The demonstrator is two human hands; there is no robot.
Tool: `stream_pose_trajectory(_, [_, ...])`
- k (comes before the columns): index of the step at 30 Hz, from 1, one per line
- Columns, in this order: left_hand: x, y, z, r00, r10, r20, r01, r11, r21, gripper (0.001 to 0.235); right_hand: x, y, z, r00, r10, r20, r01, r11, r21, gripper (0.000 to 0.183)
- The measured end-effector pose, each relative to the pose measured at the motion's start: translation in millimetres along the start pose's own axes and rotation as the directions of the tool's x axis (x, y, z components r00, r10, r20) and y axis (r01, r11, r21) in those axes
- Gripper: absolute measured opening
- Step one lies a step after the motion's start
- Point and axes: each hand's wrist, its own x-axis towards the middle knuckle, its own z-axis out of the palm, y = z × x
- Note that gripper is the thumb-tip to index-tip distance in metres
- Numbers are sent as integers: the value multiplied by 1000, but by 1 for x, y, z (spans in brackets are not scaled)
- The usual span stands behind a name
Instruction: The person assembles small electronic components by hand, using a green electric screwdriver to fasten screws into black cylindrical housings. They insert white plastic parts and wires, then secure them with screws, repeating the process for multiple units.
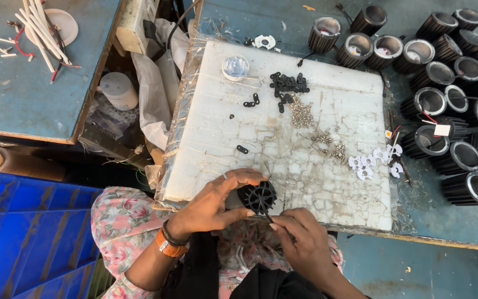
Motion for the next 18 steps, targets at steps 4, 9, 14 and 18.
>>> stream_pose_trajectory(4, [-1,-2,3,999,35,-17,-35,999,23,66,-4,1,-2,982,151,113,-143,987,-79,15])
stream_pose_trajectory(9, [-2,0,3,1000,27,-5,-27,998,58,67,-14,7,3,906,331,262,-391,893,221,19])
stream_pose_trajectory(14, [-2,-1,4,997,70,-11,-69,995,65,66,-15,19,-1,638,468,612,-751,201,629,28])
stream_pose_trajectory(18, [-1,-1,5,999,42,-16,-41,999,31,66,-4,23,-6,583,402,706,-752,-60,656,28])
